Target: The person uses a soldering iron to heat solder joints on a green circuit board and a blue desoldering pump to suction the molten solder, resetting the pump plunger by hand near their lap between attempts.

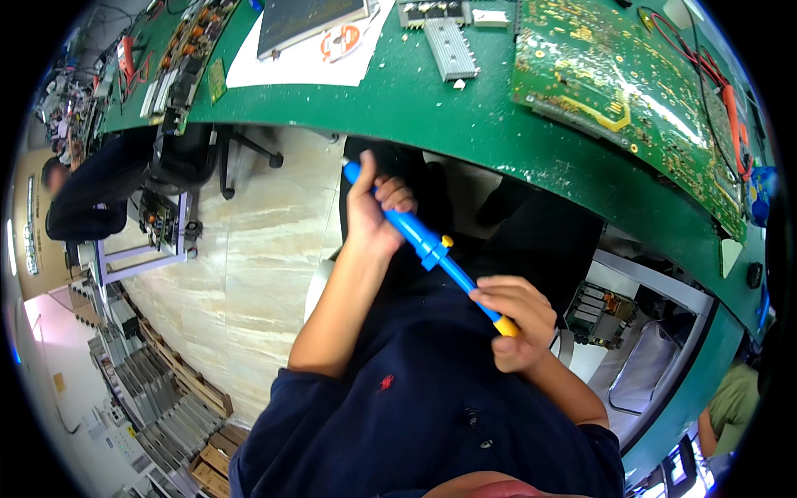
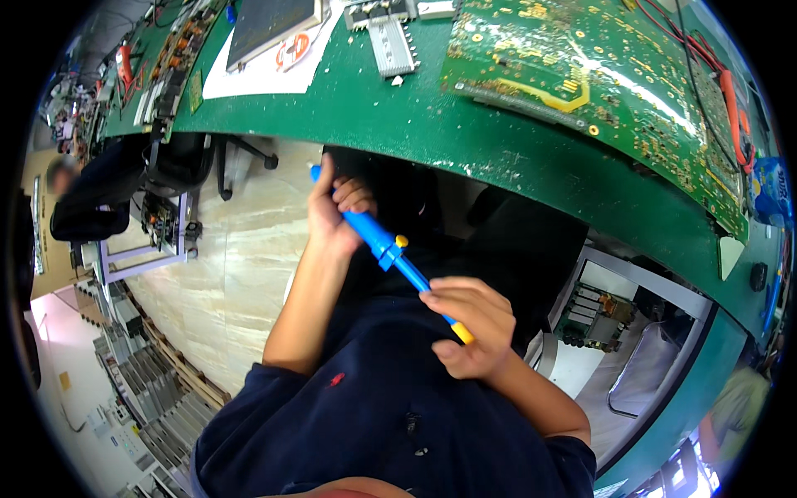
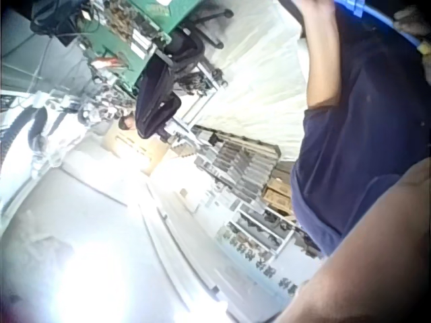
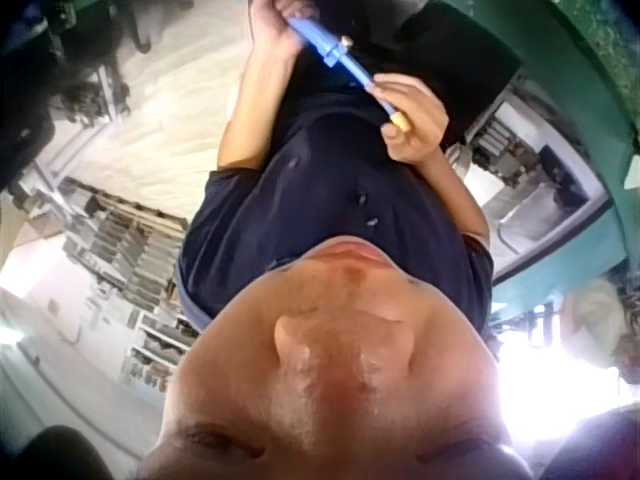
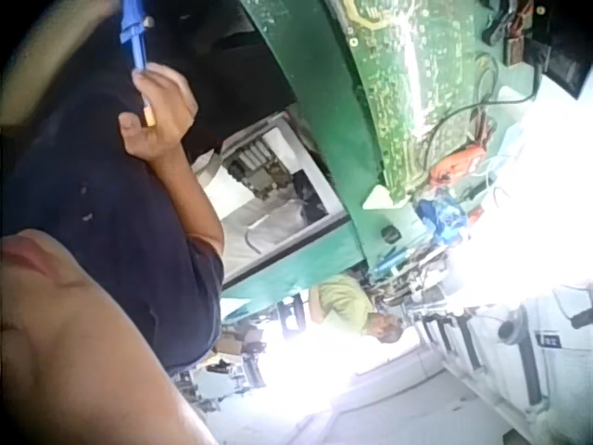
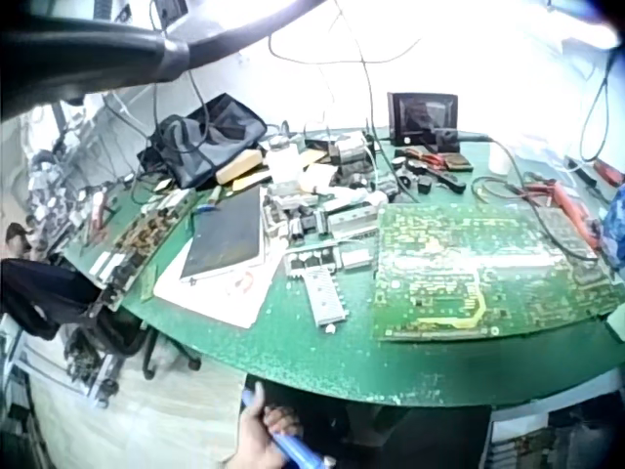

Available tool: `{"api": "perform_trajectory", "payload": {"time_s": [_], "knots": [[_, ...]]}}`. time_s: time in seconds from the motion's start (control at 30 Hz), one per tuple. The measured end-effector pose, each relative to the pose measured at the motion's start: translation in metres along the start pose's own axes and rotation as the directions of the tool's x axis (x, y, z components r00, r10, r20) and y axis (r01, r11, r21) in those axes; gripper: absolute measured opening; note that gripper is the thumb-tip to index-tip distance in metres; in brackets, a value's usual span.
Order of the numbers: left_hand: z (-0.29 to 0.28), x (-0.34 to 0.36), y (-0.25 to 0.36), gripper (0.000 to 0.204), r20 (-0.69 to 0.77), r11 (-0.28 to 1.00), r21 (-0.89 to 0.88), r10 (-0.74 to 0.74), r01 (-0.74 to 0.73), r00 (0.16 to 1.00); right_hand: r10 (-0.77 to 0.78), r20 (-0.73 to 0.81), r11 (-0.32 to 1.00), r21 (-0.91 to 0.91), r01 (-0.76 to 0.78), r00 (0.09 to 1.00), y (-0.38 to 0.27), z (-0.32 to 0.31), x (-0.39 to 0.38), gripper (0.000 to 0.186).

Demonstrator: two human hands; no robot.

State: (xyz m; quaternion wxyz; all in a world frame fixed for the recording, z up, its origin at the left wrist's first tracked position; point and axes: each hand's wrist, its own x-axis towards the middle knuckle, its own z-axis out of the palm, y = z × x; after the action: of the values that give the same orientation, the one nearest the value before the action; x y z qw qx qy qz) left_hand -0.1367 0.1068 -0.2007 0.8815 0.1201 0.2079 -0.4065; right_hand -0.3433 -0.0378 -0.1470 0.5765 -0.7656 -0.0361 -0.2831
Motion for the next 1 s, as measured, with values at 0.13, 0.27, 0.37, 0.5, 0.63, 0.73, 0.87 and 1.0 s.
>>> {"api": "perform_trajectory", "payload": {"time_s": [0.13, 0.27, 0.37, 0.5, 0.63, 0.73, 0.87, 1.0], "knots": [[-0.012, 0.036, 0.001, 0.039, 0.004, 0.997, 0.035, -0.073, 0.073, 0.997, -0.126, 0.137, 0.962, -0.226, 0.154, 0.983, 0.027, 0.033, 0.008, 0.043], [-0.029, 0.066, 0.014, 0.030, 0.147, 0.968, 0.015, -0.249, 0.250, 0.957, -0.107, 0.155, 0.974, -0.183, 0.135, 0.982, 0.041, 0.075, 0.002, 0.035], [-0.058, 0.061, 0.013, 0.034, 0.092, 0.957, -0.139, -0.242, 0.253, 0.966, -0.155, 0.102, 0.946, -0.272, 0.178, 0.983, 0.049, 0.082, 0.001, 0.034], [-0.065, 0.056, 0.017, 0.035, 0.112, 0.988, -0.055, -0.141, 0.148, 0.984, -0.090, 0.159, 0.927, -0.347, 0.141, 0.983, 0.081, 0.089, 0.000, 0.029], [-0.068, 0.059, 0.024, 0.034, 0.169, 0.988, -0.049, -0.134, 0.144, 0.976, -0.113, 0.153, 0.936, -0.316, 0.157, 0.982, 0.092, 0.101, 0.014, 0.032], [-0.070, 0.063, 0.029, 0.032, 0.237, 0.976, -0.116, -0.150, 0.182, 0.960, -0.108, 0.193, 0.925, -0.340, 0.170, 0.975, 0.092, 0.110, 0.022, 0.032], [-0.065, 0.064, 0.035, 0.034, 0.248, 0.978, -0.113, -0.140, 0.173, 0.959, -0.124, 0.192, 0.915, -0.357, 0.187, 0.974, 0.097, 0.114, 0.032, 0.029], [-0.063, 0.066, 0.036, 0.034, 0.240, 0.979, -0.107, -0.146, 0.176, 0.960, -0.128, 0.190, 0.909, -0.370, 0.192, 0.973, 0.099, 0.116, 0.036, 0.026]]}}
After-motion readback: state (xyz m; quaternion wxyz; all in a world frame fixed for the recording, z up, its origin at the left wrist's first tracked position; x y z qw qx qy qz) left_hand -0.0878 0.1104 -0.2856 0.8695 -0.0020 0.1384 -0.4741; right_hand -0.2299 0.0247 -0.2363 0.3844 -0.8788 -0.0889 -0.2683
